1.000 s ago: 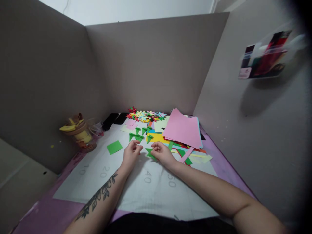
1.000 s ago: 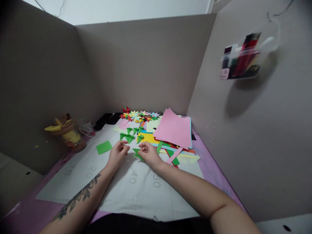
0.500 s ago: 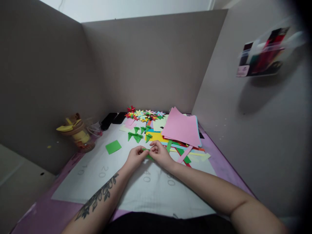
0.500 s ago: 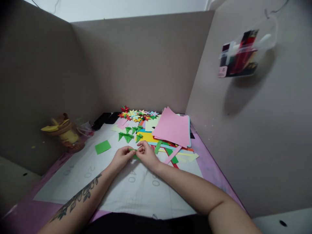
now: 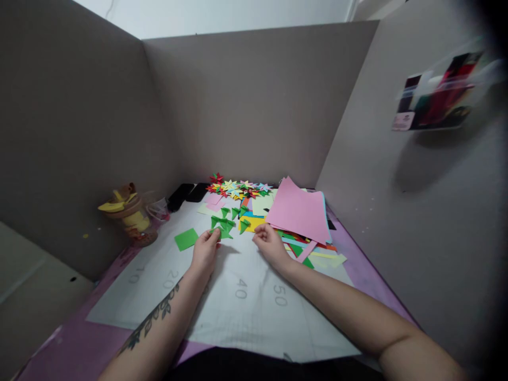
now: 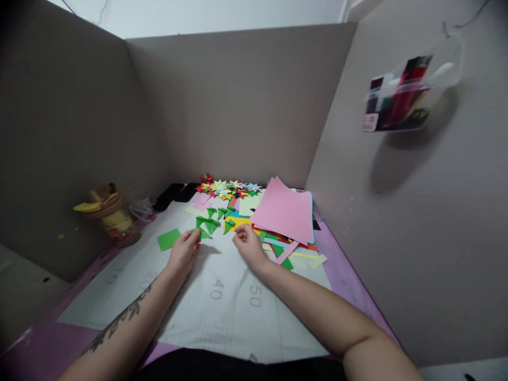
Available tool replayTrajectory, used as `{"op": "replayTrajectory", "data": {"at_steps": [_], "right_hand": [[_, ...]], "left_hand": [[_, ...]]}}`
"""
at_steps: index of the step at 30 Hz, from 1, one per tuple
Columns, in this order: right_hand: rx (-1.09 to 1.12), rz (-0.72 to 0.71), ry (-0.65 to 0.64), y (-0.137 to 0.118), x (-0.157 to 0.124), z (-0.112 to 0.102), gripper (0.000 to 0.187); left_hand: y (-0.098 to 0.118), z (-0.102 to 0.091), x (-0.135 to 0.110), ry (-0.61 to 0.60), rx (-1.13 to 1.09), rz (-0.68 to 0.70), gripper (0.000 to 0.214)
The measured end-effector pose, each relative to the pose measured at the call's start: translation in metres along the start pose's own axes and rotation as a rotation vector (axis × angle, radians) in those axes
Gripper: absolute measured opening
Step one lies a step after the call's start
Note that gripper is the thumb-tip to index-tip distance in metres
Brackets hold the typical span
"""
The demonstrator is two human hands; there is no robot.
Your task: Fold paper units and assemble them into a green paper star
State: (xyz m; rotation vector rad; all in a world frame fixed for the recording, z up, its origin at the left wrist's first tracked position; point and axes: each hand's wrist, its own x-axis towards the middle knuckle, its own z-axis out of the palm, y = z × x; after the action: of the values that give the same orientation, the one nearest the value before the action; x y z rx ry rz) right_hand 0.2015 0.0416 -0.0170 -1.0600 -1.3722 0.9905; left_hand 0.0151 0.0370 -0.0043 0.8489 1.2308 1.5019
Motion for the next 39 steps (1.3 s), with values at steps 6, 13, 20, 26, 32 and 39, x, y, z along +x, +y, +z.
{"op": "replayTrajectory", "data": {"at_steps": [6, 13, 20, 26, 32, 39], "right_hand": [[-0.54, -0.004, -0.011, 0.004, 0.066, 0.001, 0.011], [-1.015, 0.239, -0.156, 0.008, 0.096, 0.022, 0.028], [-0.935, 0.21, -0.218, 0.011, 0.095, 0.02, 0.036], [-0.704, 0.203, -0.295, 0.011, 0.084, 0.005, 0.02], [-0.331, 0.134, -0.27, -0.004, 0.052, -0.007, 0.021], [-0.205, -0.06, -0.15, -0.02, 0.016, 0.004, 0.026]], "left_hand": [[-0.005, 0.001, 0.001, -0.031, -0.009, -0.054, 0.037], [-0.009, -0.002, -0.001, -0.074, -0.001, -0.022, 0.036], [-0.005, 0.003, -0.007, -0.178, 0.093, -0.047, 0.034], [-0.003, 0.003, -0.01, -0.241, 0.131, -0.018, 0.032], [0.0, 0.01, -0.023, -0.362, 0.171, 0.023, 0.026], [-0.005, 0.018, -0.034, -0.562, 0.208, 0.091, 0.016]]}}
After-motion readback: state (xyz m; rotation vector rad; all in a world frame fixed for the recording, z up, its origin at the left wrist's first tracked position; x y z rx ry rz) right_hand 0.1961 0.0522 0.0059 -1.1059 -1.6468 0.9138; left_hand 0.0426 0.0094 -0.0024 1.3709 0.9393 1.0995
